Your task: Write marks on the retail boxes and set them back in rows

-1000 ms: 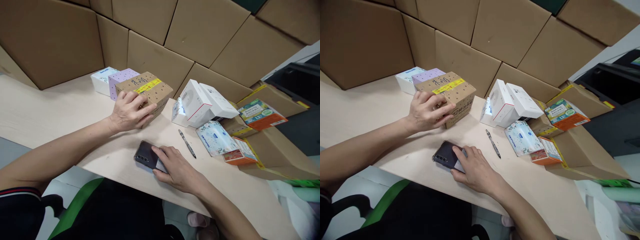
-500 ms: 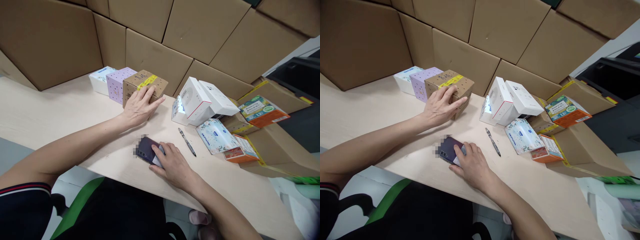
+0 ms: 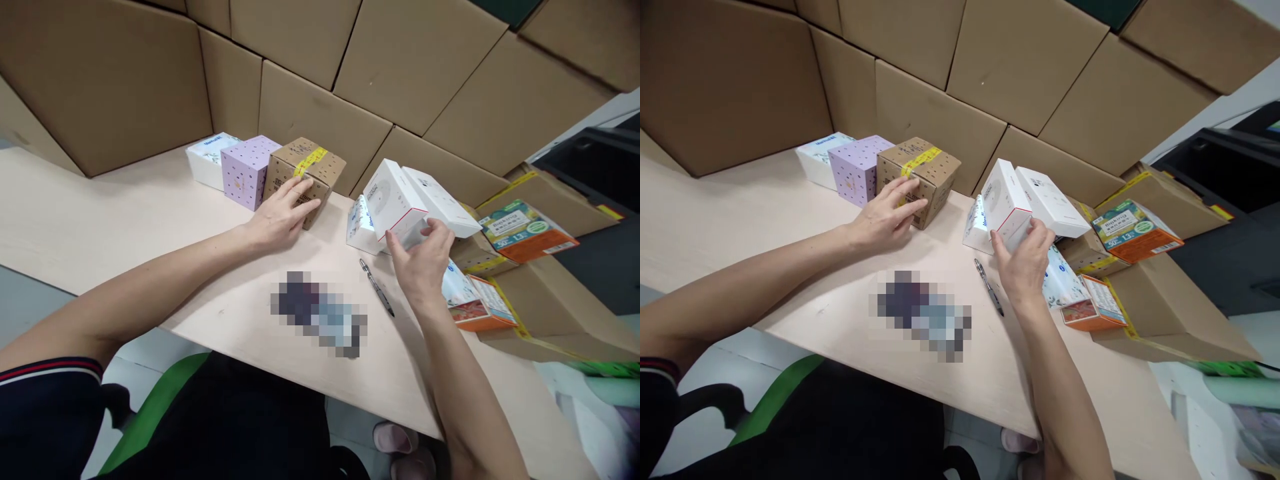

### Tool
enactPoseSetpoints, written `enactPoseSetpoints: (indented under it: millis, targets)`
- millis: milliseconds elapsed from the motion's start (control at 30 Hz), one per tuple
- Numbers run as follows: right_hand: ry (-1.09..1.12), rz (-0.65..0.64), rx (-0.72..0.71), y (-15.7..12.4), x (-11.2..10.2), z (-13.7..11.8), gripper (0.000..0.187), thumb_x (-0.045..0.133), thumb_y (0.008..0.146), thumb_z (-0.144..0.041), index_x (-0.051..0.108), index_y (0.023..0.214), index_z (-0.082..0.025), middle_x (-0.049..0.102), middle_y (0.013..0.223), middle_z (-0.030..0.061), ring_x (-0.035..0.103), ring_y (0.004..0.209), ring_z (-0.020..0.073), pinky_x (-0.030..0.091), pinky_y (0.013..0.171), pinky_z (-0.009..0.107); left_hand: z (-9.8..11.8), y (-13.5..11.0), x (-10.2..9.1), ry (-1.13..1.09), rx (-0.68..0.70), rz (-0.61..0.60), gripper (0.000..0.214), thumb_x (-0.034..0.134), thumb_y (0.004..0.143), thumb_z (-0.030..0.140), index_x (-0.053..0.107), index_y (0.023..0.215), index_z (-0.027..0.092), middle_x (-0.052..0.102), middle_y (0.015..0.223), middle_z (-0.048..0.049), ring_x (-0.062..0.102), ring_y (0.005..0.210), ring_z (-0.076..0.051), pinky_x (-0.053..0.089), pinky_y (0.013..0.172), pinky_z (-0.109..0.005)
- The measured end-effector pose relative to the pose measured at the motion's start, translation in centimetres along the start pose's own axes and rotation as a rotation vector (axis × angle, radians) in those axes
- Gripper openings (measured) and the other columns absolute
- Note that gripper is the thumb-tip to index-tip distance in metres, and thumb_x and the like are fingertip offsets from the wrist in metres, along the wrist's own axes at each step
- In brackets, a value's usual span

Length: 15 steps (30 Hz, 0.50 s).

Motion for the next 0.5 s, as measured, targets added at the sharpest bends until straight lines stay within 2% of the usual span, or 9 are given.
enactPoseSetpoints:
  millis: [100, 200, 267, 367, 433, 500]
  targets:
    - [0.018, 0.029, 0.068, 1.2, 1.6, 1.6, 0.068, 0.068, 0.078, -0.065, 0.045, 0.122, -0.018, 0.056, 0.106, 0.0119, 0.058, 0.102, 0.0308, 0.05, 0.092, 0.054, 0.6, -0.3, -0.5, 0.047, 0.099, -0.031, 0.025, 0.06, 0.085, 0.015, 0.075, 0.104, 0.017, 0.067, 0.127, -0.015, 0.063, 0.113, -0.033, 0.059, 0.09, -0.049]
    - [0.052, -0.029, 0.137, 1.4, 3.0, 2.3, 0.056, 0.068, 0.077, -0.061, 0.046, 0.109, -0.021, 0.058, 0.095, 0.0079, 0.06, 0.09, 0.0281, 0.05, 0.087, 0.052, 1.6, -0.7, -0.6, 0.072, 0.146, -0.159, 0.017, 0.058, 0.086, 0.017, 0.075, 0.088, 0.016, 0.073, 0.102, -0.0128, 0.065, 0.09, -0.028, 0.056, 0.072, -0.042]
    - [0.086, -0.051, 0.183, 1.2, 3.6, 2.3, 0.045, 0.066, 0.077, -0.057, 0.046, 0.099, -0.023, 0.06, 0.09, 0.0077, 0.061, 0.084, 0.0273, 0.052, 0.082, 0.051, 2.2, -1.1, -0.6, 0.044, 0.139, -0.25, 0.019, 0.056, 0.088, 0.017, 0.074, 0.084, 0.015, 0.073, 0.091, -0.0119, 0.064, 0.083, -0.026, 0.054, 0.069, -0.039]
    - [0.263, -0.048, 0.301, 0.5, 3.4, 1.8, 0.039, 0.061, 0.078, -0.052, 0.042, 0.097, -0.024, 0.062, 0.091, 0.0085, 0.062, 0.068, 0.0226, 0.055, 0.067, 0.046, 2.8, -1.7, -0.9, -0.075, 0.067, -0.31, 0.023, 0.052, 0.088, 0.015, 0.074, 0.089, 0.014, 0.073, 0.088, -0.011, 0.065, 0.082, -0.024, 0.055, 0.072, -0.037]
    - [0.448, -0.046, 0.371, -0.2, 2.6, 1.2, 0.04, 0.061, 0.078, -0.051, 0.041, 0.101, -0.024, 0.063, 0.099, 0.009, 0.062, 0.06, 0.0184, 0.055, 0.058, 0.042, 2.7, -1.9, -1.3, -0.211, -0.068, -0.244, 0.028, 0.05, 0.089, 0.014, 0.074, 0.102, 0.014, 0.074, 0.094, -0.0097, 0.067, 0.085, -0.022, 0.056, 0.075, -0.035]
    - [0.631, -0.068, 0.4, -0.8, 1.7, 0.5, 0.04, 0.062, 0.077, -0.048, 0.043, 0.104, -0.024, 0.063, 0.099, 0.0056, 0.061, 0.056, 0.0156, 0.054, 0.054, 0.038, 2.3, -1.8, -1.7, -0.369, -0.241, -0.13, 0.033, 0.048, 0.089, 0.014, 0.071, 0.113, 0.016, 0.075, 0.103, -0.0077, 0.068, 0.086, -0.019, 0.056, 0.076, -0.032]
Point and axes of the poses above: each hand's wrist, its own y-axis towards the middle knuckle, its own x-axis out of the palm, z = x × y, the point moved 3 cm from there along y, towards the middle knuckle
